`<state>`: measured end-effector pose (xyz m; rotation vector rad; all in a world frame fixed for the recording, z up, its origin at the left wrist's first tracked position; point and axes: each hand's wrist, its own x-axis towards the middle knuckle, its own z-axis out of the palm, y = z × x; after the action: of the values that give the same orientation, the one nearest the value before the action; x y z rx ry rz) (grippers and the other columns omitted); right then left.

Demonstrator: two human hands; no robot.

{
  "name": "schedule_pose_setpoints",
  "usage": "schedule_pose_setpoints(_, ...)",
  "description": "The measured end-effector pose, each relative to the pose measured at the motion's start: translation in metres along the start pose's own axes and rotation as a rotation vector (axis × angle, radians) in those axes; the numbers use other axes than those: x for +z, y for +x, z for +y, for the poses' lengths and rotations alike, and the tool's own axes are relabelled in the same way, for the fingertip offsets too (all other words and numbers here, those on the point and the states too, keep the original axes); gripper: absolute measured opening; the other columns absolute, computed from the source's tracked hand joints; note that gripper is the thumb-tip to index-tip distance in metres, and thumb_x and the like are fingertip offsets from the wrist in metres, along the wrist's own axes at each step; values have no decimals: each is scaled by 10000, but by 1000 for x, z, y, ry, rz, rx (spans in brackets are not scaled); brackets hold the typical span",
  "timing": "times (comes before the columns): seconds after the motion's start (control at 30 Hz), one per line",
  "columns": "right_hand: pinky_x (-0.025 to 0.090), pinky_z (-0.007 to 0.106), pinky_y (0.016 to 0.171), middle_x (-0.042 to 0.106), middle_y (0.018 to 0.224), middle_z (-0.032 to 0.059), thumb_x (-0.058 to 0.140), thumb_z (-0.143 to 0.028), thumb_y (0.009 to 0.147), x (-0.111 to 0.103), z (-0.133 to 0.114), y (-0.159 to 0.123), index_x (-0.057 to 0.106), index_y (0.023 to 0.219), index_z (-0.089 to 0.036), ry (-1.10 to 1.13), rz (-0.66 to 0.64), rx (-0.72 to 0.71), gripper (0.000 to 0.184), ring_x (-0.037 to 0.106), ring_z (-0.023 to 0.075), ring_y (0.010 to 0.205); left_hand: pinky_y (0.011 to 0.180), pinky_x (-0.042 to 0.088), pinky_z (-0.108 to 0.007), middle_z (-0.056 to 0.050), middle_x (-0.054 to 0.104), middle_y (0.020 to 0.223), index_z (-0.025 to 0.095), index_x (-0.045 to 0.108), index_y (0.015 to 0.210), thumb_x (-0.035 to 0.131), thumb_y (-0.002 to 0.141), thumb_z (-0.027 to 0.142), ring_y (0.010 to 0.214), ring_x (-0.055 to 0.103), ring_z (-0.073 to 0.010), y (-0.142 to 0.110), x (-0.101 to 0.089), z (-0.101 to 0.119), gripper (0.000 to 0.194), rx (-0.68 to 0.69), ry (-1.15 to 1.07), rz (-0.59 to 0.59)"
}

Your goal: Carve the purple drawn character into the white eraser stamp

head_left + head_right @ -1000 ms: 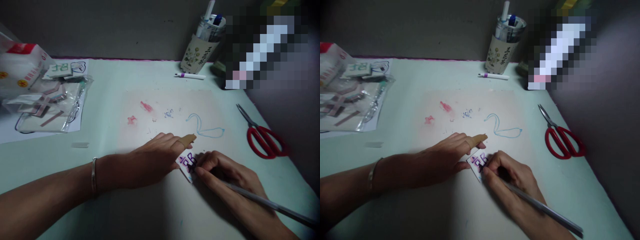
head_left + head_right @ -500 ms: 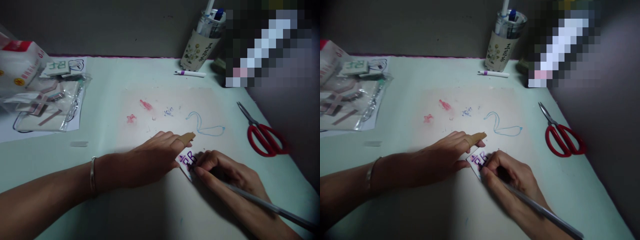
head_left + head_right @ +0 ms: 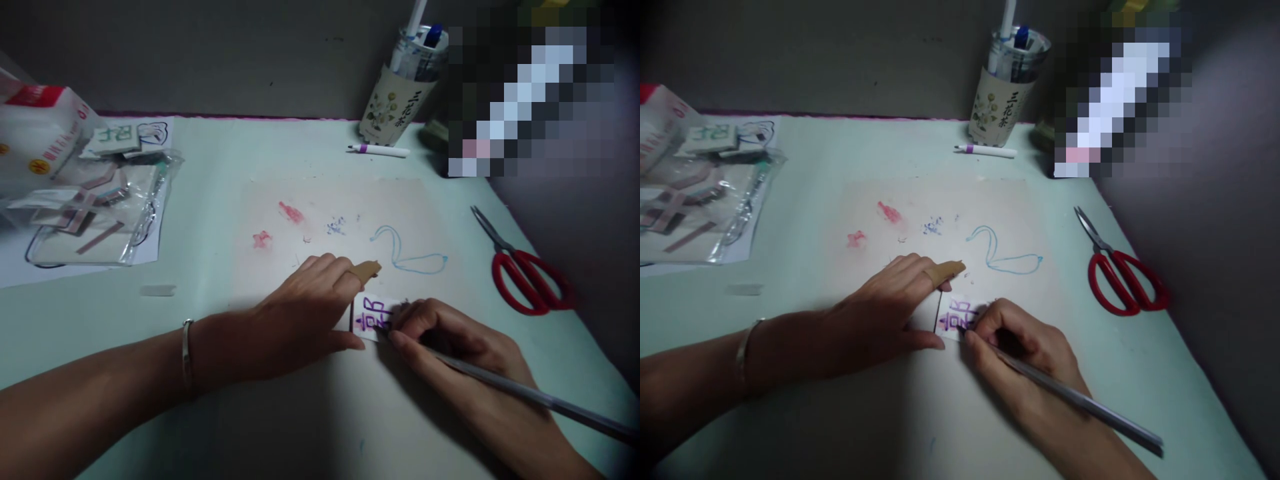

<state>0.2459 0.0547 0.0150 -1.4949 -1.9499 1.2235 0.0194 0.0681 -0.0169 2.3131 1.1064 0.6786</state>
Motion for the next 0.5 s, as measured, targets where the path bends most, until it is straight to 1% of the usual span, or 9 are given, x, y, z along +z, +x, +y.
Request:
schedule_pose_setpoints(0.03, 403, 259, 506, 682, 795, 35, 630, -390, 920, -1, 0, 0, 566, 743, -220, 2, 1, 9, 253, 607, 183, 747, 878, 461, -401, -103, 627, 1122, 109, 382, 1441, 875, 721, 482, 1007, 557, -277, -1, -1, 1, 949, 7, 14, 2)
schedule_pose_setpoints(0.1, 399, 260, 517, 675, 782, 25, 638, -402, 915, -1, 1, 0, 557, 733, -221, 9, 8, 36, 269, 594, 173, 732, 870, 469, -388, -96, 621, 1111, 109, 358, 1462, 889, 717, 444, 996, 553, -266, -2, -5, 5, 974, -5, 32, -17)
schedule_pose_setpoints(0.2, 409, 269, 548, 669, 785, 23, 639, -404, 915, -1, 4, 0, 543, 725, -219, 25, 6, 56, 281, 600, 174, 745, 858, 471, -376, -72, 626, 1082, 141, 353, 1470, 864, 763, 299, 978, 558, -251, -3, -10, 10, 886, -47, 39, -56)
schedule_pose_setpoints(0.27, 429, 279, 577, 677, 806, 30, 634, -402, 918, -1, 6, 0, 543, 732, -219, 31, -7, 59, 276, 619, 188, 779, 855, 470, -382, -60, 638, 1059, 155, 389, 1446, 844, 786, 291, 965, 569, -251, -3, -11, 10, 813, -62, 29, -55)
schedule_pose_setpoints(0.33, 438, 286, 589, 682, 813, 32, 629, -406, 921, -1, 8, 0, 547, 743, -220, 34, -8, 66, 270, 621, 189, 775, 873, 469, -380, -57, 652, 1060, 159, 415, 1428, 836, 798, 284, 976, 584, -248, -3, -8, 7, 768, -60, 1, -30)
schedule_pose_setpoints(0.37, 438, 285, 585, 680, 805, 30, 628, -411, 921, 0, 8, 0, 547, 744, -220, 36, -4, 65, 272, 617, 186, 761, 892, 469, -372, -62, 657, 1093, 160, 407, 1436, 829, 807, 262, 1005, 590, -244, -2, -7, 6, 764, -47, -25, -17)
schedule_pose_setpoints(0.43, 432, 278, 570, 677, 793, 27, 633, -412, 917, -1, 8, 0, 543, 735, -220, 39, 5, 57, 280, 609, 179, 741, 945, 462, -359, -84, 645, 1230, 176, 364, 1470, 796, 838, 227, 1101, 585, -240, -1, -4, 3, 767, 6, -83, -8)
schedule_pose_setpoints(0.5, 423, 268, 552, 679, 796, 29, 640, -402, 914, -1, 7, -1, 540, 730, -218, 44, 6, 53, 278, 609, 175, 739, 944, 467, -348, -87, 627, 1321, 211, 334, 1491, 754, 868, 202, 1117, 584, -232, 0, -2, 1, 751, 45, -108, -32)
